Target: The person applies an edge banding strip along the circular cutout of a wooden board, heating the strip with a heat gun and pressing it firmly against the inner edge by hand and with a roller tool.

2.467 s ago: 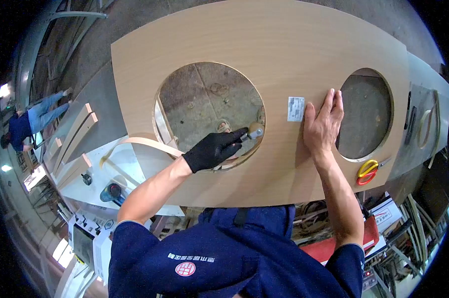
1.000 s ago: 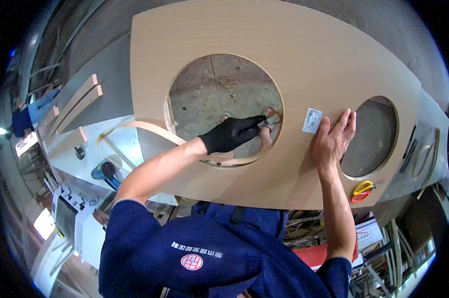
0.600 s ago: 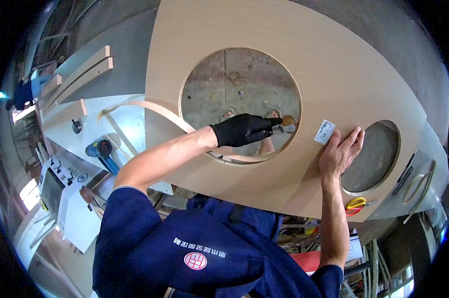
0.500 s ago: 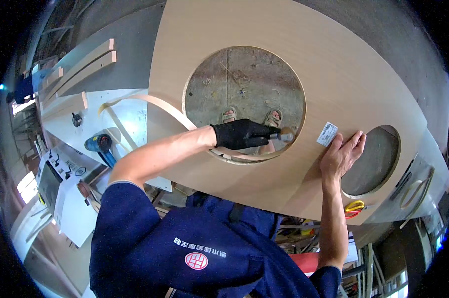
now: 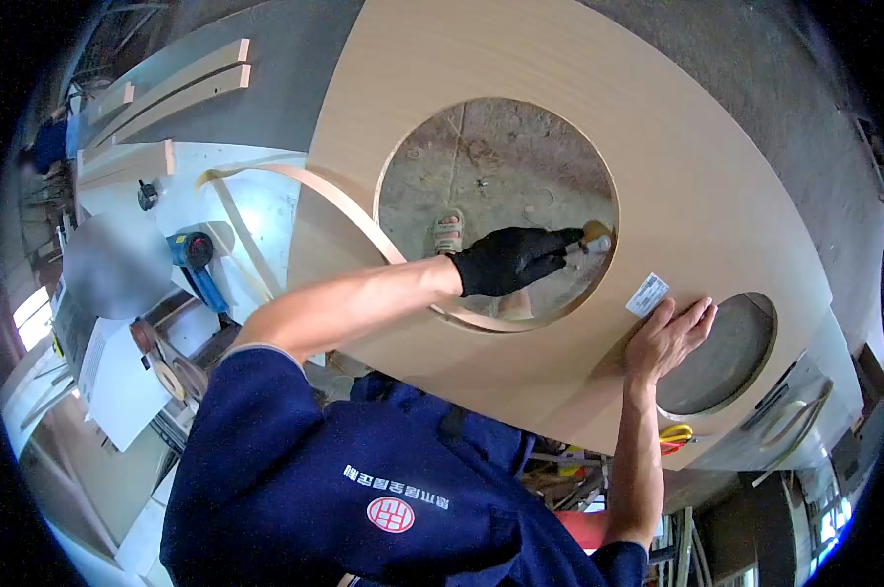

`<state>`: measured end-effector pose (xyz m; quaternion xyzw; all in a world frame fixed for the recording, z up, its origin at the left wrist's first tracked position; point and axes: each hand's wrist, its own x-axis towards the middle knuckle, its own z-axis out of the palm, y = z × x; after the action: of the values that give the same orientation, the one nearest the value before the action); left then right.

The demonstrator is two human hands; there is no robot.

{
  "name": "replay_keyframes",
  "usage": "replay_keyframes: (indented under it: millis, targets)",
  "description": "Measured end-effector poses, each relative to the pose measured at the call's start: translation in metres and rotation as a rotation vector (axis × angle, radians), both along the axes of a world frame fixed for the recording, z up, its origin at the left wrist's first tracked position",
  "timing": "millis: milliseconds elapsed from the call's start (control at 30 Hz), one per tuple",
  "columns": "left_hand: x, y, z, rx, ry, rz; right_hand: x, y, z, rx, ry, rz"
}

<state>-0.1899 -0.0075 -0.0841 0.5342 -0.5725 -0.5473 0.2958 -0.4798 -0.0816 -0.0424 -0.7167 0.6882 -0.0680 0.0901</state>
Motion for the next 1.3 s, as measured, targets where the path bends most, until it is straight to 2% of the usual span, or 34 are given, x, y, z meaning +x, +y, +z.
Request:
replay_keyframes:
  millis: [67,167,200,300,333,400,467,500,567,600,633,667,700,733,800,833,1000,1300]
  targets:
    - [-0.010,-0.003,-0.004,-0.082,0.060,0.165,-0.001,0.001,0.000,-0.001,0.005,0.009]
    - [-0.016,0.028,-0.006,-0.239,0.058,0.057,-0.001,0.001,0.000,0.001,-0.006,0.016]
    - [-0.013,0.029,-0.004,-0.276,-0.017,0.009,0.001,0.000,-0.001,-0.002,-0.004,0.011]
    - [-0.010,0.008,-0.007,-0.059,-0.101,0.019,0.001,0.003,0.002,-0.007,0.001,0.024]
    - [-0.013,-0.004,-0.003,-0.059,0.070,0.207,0.000,0.003,0.000,-0.020,-0.001,0.034]
    - [-0.028,-0.015,0.004,0.019,0.130,0.425,-0.005,0.006,-0.004,-0.038,-0.005,0.045]
    - [-0.042,-0.011,-0.007,-0.133,0.054,0.509,-0.008,0.004,-0.008,-0.065,-0.018,0.047]
    - [-0.040,0.001,-0.009,-0.224,0.005,0.405,-0.015,0.002,-0.006,-0.076,0.033,0.068]
    - [-0.007,0.019,0.017,-0.102,-0.020,0.053,-0.014,0.000,-0.015,-0.104,0.050,0.126]
    - [0.009,0.030,0.015,-0.108,-0.082,0.014,0.004,-0.006,-0.026,-0.177,0.049,0.186]
    - [0.009,0.030,0.008,-0.128,-0.101,0.029,-0.024,-0.008,-0.053,-0.211,0.363,0.306]
    - [0.008,0.027,0.001,-0.117,-0.108,0.077,-0.015,-0.011,-0.043,-0.219,0.408,0.329]
    - [-0.002,0.016,-0.004,-0.100,-0.087,0.128,-0.047,-0.008,-0.061,-0.213,-0.041,0.193]
    - [-0.009,0.006,-0.007,-0.088,-0.067,0.168,-0.020,-0.008,-0.026,-0.188,0.025,0.119]
    - [-0.024,0.001,-0.011,-0.070,-0.048,0.197,-0.035,-0.002,-0.023,-0.163,0.109,0.088]
    - [-0.027,0.005,-0.012,-0.067,-0.051,0.192,-0.004,0.004,0.018,-0.154,-0.090,0.100]
    - [-0.041,0.024,-0.019,-0.072,-0.087,0.122,0.002,0.003,0.015,-0.175,-0.096,0.112]
    - [-0.043,0.009,-0.021,-0.060,-0.072,0.195,0.005,0.005,0.020,-0.153,-0.110,0.103]
